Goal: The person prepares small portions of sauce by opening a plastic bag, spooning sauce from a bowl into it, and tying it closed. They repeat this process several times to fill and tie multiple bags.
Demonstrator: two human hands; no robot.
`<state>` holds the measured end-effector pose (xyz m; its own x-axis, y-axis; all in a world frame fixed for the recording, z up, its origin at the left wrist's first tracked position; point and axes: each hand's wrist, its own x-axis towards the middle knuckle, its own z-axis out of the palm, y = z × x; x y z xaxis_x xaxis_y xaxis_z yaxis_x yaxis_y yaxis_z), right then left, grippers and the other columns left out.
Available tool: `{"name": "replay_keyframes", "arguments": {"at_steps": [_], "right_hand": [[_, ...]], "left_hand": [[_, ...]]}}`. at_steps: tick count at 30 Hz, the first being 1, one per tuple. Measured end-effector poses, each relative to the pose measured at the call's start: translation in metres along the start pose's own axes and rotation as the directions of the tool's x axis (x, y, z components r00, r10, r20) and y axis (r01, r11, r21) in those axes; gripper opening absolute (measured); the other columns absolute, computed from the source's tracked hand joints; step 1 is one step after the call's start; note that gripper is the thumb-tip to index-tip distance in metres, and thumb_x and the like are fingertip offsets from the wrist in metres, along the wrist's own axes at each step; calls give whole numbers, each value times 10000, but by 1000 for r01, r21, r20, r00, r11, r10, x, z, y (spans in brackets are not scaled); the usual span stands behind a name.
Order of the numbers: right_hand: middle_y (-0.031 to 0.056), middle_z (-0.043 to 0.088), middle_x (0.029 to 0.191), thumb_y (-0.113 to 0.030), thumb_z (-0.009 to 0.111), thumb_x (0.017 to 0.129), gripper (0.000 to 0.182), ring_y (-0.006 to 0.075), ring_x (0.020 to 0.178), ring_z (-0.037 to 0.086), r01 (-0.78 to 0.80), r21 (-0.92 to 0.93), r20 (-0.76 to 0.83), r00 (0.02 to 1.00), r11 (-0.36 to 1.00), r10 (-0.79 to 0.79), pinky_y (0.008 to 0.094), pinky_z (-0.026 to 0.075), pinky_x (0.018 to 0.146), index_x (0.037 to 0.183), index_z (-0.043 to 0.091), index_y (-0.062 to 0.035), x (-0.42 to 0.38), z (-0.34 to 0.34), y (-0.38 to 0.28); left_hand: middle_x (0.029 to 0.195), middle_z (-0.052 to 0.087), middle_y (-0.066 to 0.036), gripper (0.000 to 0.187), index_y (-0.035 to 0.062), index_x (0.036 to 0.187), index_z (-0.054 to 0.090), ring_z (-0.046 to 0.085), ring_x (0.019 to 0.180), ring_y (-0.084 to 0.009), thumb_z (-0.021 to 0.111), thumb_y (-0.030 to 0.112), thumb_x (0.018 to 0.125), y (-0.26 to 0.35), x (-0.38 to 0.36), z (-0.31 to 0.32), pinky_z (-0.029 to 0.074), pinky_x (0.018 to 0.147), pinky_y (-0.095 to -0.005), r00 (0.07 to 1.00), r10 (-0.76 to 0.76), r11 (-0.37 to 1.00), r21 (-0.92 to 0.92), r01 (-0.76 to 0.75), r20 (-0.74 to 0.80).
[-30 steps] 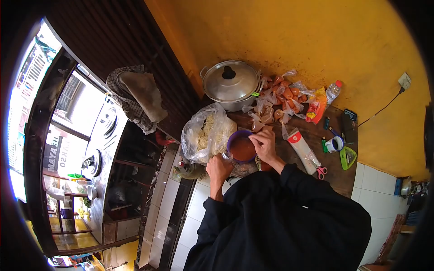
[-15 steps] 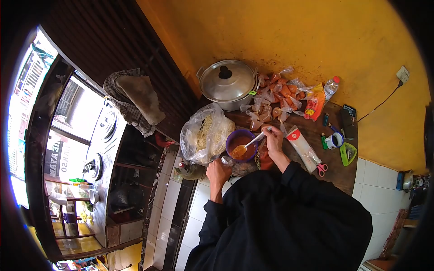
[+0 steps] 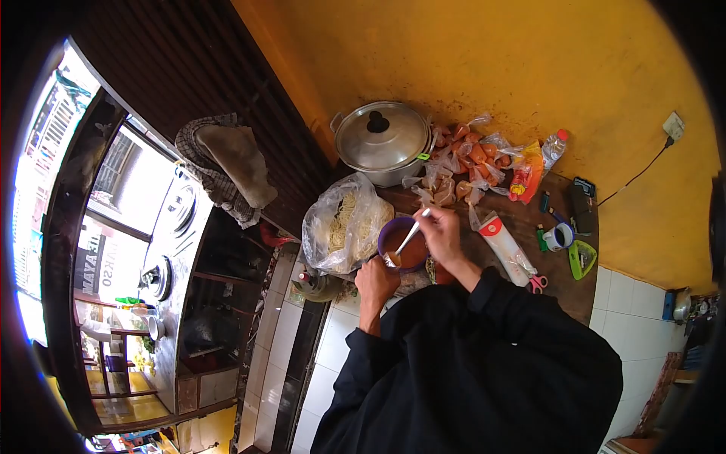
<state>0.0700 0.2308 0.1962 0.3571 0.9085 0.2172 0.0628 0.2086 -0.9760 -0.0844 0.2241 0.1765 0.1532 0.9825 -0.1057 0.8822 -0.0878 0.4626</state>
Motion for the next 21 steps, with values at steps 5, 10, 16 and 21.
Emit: {"name": "replay_keyframes", "arguments": {"at_steps": [5, 10, 16, 21], "right_hand": [[52, 522, 662, -56, 511, 792, 80, 122, 593, 480, 392, -322, 123, 920, 862, -373, 226, 371, 530, 769, 563, 0, -14, 4, -40], [71, 537, 669, -42, 531, 780, 59, 145, 583, 507, 313, -361, -8, 941, 878, -339, 247, 384, 516, 777, 580, -8, -5, -8, -7], [9, 540, 616, -50, 552, 779, 83, 42, 541, 455, 19, -287, 62, 998, 958, -1, 211, 351, 474, 805, 611, 3, -30, -10, 49], [-15, 509, 581, -37, 583, 759, 38, 40, 535, 438, -117, -133, -338, 939, 984, 66, 208, 344, 483, 765, 607, -9, -17, -17, 86]], "left_hand": [[720, 590, -239, 264, -8, 755, 605, 581, 696, -393, 582, 242, 672, -9, 3, 7, 462, 640, -450, 996, 70, 996, -51, -73, -46], [741, 590, -244, 315, -4, 773, 609, 581, 717, -387, 598, 291, 664, -15, -1, 1, 463, 648, -438, 1000, -7, 998, -57, 6, -14], [759, 590, -244, 301, -3, 766, 601, 577, 741, -389, 593, 263, 624, -22, -3, 1, 462, 662, -437, 999, -46, 997, -63, 45, -21], [754, 591, -241, 258, -3, 768, 590, 574, 749, -396, 547, 179, 591, -34, -7, 9, 460, 677, -442, 997, -80, 995, -68, 79, -19]]}}
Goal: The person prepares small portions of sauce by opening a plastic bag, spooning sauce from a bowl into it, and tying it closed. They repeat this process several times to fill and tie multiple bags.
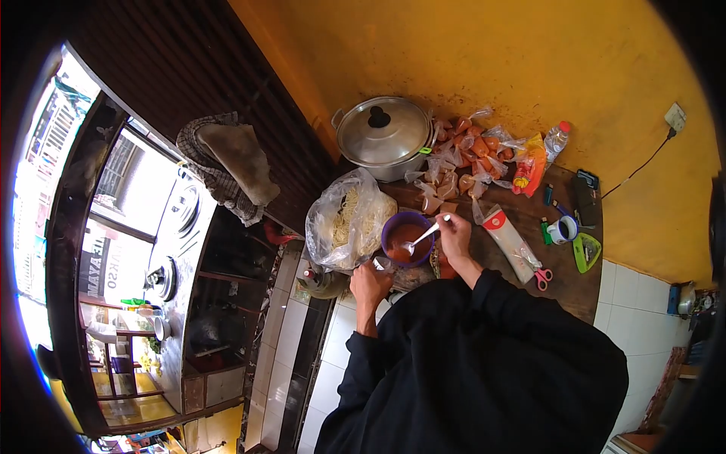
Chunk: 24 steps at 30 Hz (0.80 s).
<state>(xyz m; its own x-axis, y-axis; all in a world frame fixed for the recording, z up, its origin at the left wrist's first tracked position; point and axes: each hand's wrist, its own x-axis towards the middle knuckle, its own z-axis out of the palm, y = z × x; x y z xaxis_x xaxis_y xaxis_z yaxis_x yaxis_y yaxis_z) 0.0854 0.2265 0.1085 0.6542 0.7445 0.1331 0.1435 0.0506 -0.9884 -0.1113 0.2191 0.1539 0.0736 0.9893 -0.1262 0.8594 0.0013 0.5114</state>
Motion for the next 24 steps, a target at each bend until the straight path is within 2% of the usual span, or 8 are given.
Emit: {"name": "replay_keyframes", "arguments": {"at_steps": [2, 5, 12, 17, 18, 21, 23, 24], "right_hand": [[-28, 494, 600, -32, 588, 763, 37, 37, 549, 425, -148, 205, 8, 989, 968, 149, 196, 323, 487, 752, 600, 1, 10, -1, 5], [-33, 512, 644, -53, 576, 784, 59, 34, 599, 435, -265, 278, 81, 964, 923, 252, 188, 329, 535, 769, 603, -4, 17, -7, -9], [-33, 500, 631, -42, 574, 786, 61, 31, 588, 438, -215, 353, 139, 975, 911, 176, 185, 339, 526, 757, 588, 10, 27, -8, -46], [-4, 545, 704, -26, 542, 791, 66, 55, 651, 483, -69, 302, 242, 970, 951, -6, 190, 378, 593, 798, 590, 19, 16, 2, -63], [1, 551, 713, -36, 536, 790, 74, 59, 673, 492, 65, 184, 287, 951, 981, -117, 200, 393, 607, 799, 593, 11, 9, 4, -78], [11, 558, 716, -52, 533, 792, 73, 74, 664, 501, 116, 100, 437, 887, 988, -148, 209, 394, 588, 797, 590, -6, -19, 2, -120], [18, 546, 692, -59, 531, 790, 67, 84, 619, 492, 468, 25, 427, 794, 883, -433, 206, 383, 556, 798, 581, -14, -23, 2, -129], [18, 546, 692, -59, 531, 790, 67, 84, 619, 492, 469, 29, 432, 791, 883, -434, 206, 383, 556, 798, 581, -14, -20, 1, -130]], "left_hand": [[757, 590, -243, 255, -4, 779, 590, 572, 756, -398, 527, 156, 591, -2, 0, 0, 457, 687, -446, 1000, -14, 1000, -5, 14, 8], [765, 589, -245, 255, -5, 779, 591, 571, 760, -397, 522, 157, 594, -2, 0, 0, 454, 692, -450, 999, -31, 999, 20, 30, 34], [760, 590, -245, 247, -19, 768, 591, 575, 750, -394, 515, 155, 609, 1, 2, 4, 458, 687, -447, 999, 23, 998, 64, -25, 25], [732, 594, -232, 246, -2, 753, 606, 581, 718, -388, 551, 208, 636, 15, 3, 1, 465, 651, -443, 994, 94, 992, 76, -97, 49], [732, 594, -232, 246, -2, 753, 606, 581, 718, -388, 551, 208, 636, 21, 3, -2, 465, 651, -443, 994, 93, 992, 75, -96, 49], [738, 594, -233, 277, 13, 771, 609, 582, 727, -382, 590, 256, 640, 31, 3, -4, 464, 650, -443, 997, 52, 998, 32, -54, 58], [736, 594, -230, 284, 24, 784, 610, 580, 732, -382, 606, 273, 649, 28, 5, -3, 463, 650, -444, 995, 101, 994, -42, -101, -4], [736, 594, -230, 284, 24, 784, 610, 580, 732, -382, 606, 273, 649, 28, 5, -6, 463, 650, -444, 995, 95, 994, -44, -95, -8]]}}
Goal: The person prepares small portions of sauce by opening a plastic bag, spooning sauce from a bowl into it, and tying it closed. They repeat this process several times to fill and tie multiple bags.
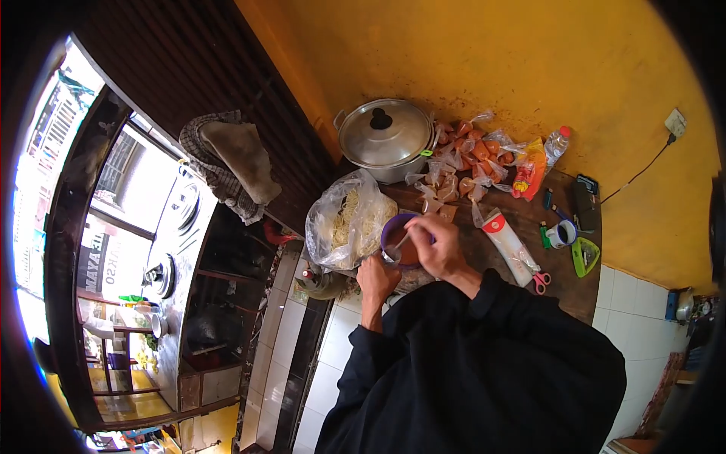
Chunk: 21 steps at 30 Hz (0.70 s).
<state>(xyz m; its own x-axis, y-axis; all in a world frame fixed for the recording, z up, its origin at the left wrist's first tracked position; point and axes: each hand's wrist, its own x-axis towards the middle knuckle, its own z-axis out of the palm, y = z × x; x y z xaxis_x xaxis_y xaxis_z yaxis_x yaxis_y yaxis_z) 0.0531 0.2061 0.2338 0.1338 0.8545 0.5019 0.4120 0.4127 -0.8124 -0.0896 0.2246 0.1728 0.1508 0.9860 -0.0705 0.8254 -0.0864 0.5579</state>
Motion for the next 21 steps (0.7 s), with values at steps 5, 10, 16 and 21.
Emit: {"name": "replay_keyframes", "arguments": {"at_steps": [5, 10, 16, 21], "right_hand": [[29, 503, 641, -43, 532, 780, 58, 84, 549, 436, -22, -1, -219, 975, 1000, 22, 220, 336, 488, 792, 575, -5, 14, -12, 22], [33, 514, 615, -72, 542, 783, 98, 109, 544, 460, -169, -63, -22, 986, 984, 168, 240, 350, 493, 834, 592, -6, -17, 2, 70], [80, 549, 750, -146, 561, 745, 165, 241, 693, 533, 55, -330, -108, 990, 942, -96, 308, 425, 654, 856, 625, -42, -24, 23, 44], [42, 576, 749, -141, 553, 767, 150, 132, 717, 542, -630, 341, 388, 771, 698, 505, 256, 417, 631, 841, 606, -22, -36, 45, 43]], "left_hand": [[713, 590, -226, 257, 6, 760, 595, 576, 715, -380, 596, 248, 672, -9, 2, -1, 456, 625, -434, 999, -6, 998, -62, 3, -41], [564, 556, -119, 250, -18, 694, 528, 542, 500, -211, 623, 213, 707, -6, 3, 0, 416, 494, -328, 976, 120, 921, -347, -178, -181], [629, 526, -35, 219, -6, 866, 495, 473, 541, -136, 511, 212, 852, 1, -4, 3, 400, 523, -287, 990, 54, 644, -753, -136, -132], [799, 476, -43, 221, 8, 934, 461, 446, 724, -110, 449, 223, 886, 10, -5, 8, 385, 634, -226, 954, 55, 478, -831, -285, -296]]}}
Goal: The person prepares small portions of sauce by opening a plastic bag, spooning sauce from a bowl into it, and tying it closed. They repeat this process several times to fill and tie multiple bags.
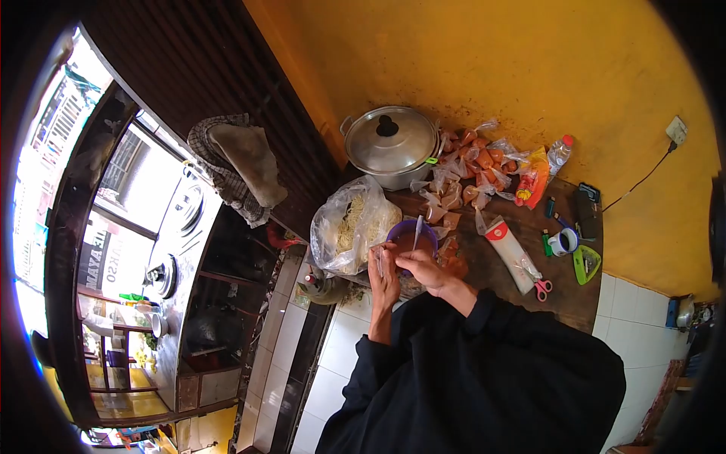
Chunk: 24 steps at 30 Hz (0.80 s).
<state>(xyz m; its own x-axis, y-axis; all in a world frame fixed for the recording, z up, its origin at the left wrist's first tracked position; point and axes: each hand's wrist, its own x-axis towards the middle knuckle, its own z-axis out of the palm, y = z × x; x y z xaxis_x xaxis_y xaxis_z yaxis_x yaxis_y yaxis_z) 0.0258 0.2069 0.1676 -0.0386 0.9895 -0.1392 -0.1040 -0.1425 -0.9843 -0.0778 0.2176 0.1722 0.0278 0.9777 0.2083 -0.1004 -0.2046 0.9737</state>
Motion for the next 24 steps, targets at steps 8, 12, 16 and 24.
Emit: {"name": "replay_keyframes", "arguments": {"at_steps": [8, 12, 16, 24], "right_hand": [[39, 574, 623, -72, 521, 789, 163, 82, 565, 521, -45, 155, 81, 996, 987, 33, 212, 407, 529, 684, 597, 27, 22, -14, -33], [10, 534, 575, -59, 528, 738, 140, 74, 515, 463, -91, 125, 175, 982, 988, 68, 216, 360, 488, 643, 588, 25, 27, -21, -54], [11, 462, 526, -53, 525, 715, 112, 89, 494, 411, 235, -145, 117, 969, 961, -219, 239, 325, 475, 633, 541, 21, 30, -22, -76], [43, 442, 629, -49, 558, 757, 80, 125, 548, 427, 524, -388, 63, 835, 758, -546, 253, 347, 510, 722, 555, 23, 20, -12, -97]], "left_hand": [[831, 524, -75, 437, 24, 1094, 341, 506, 784, -127, 613, 13, 752, 13, -9, -20, 407, 714, -247, 982, -65, 998, 17, 63, 175], [777, 615, -100, 399, 6, 1043, 387, 578, 795, -160, 629, -21, 727, 12, -13, -22, 404, 795, -275, 991, -102, 994, -37, 105, 89], [780, 643, -122, 313, 0, 966, 435, 589, 837, -155, 637, 0, 727, 2, -16, -25, 382, 848, -304, 999, -35, 999, 31, 34, 23], [802, 636, -101, 276, -3, 925, 491, 574, 837, -150, 652, 46, 706, 14, -8, -36, 398, 815, -296, 994, -108, 981, 165, 102, 26]]}}
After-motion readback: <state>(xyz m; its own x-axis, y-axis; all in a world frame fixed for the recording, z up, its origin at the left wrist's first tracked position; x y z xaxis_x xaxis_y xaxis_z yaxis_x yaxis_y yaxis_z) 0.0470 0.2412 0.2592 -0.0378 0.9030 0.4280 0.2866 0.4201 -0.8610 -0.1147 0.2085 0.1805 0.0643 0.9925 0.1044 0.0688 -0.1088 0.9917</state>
